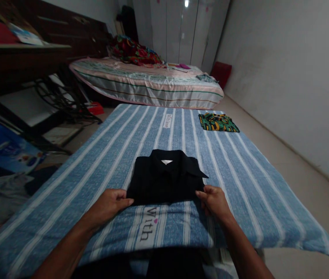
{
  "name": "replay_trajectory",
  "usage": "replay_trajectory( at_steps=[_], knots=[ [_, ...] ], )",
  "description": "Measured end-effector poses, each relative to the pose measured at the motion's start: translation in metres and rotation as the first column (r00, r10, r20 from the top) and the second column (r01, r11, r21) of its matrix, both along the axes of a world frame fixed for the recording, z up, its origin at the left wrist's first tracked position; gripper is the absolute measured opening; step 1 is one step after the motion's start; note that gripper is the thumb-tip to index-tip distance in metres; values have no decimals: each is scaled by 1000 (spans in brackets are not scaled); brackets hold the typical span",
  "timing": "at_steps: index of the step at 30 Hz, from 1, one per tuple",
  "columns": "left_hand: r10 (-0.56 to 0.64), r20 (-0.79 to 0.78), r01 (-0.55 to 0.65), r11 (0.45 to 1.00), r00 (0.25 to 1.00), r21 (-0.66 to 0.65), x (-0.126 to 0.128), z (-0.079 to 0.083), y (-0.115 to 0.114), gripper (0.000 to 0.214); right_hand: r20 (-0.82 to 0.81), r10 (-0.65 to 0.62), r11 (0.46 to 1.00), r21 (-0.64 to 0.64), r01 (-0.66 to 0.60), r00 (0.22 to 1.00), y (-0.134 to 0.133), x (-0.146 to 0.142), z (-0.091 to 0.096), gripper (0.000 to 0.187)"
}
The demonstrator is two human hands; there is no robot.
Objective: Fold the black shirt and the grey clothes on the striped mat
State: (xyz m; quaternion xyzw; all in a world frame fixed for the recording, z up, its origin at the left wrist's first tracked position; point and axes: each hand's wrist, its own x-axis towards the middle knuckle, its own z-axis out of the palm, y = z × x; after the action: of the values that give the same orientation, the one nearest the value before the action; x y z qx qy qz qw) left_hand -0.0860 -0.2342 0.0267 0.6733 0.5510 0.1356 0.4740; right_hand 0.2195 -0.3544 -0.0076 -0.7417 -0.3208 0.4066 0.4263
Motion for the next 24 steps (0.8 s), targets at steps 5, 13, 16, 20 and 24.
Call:
replay_trajectory(
  at_steps=[5,13,16,20,24],
  knots=[
    [-83,-69,84,996,994,11,0,-1,3,31,11,89,993,-80,-88,996,-1,3,-1,39],
    [2,-107,20,979,994,204,-6,15,7,28,425,80,997,-13,-82,902,-16,20,16,28],
    [29,-99,12,920,995,393,6,20,10,31,684,-15,976,168,-138,730,-13,7,29,25],
    [-64,-113,118,812,992,572,24,7,16,35,873,-77,897,271,-348,483,12,-19,35,28],
    [-77,-174,170,766,982,620,27,-15,19,41,914,-27,875,217,-432,406,49,-36,34,41]
  ],
)
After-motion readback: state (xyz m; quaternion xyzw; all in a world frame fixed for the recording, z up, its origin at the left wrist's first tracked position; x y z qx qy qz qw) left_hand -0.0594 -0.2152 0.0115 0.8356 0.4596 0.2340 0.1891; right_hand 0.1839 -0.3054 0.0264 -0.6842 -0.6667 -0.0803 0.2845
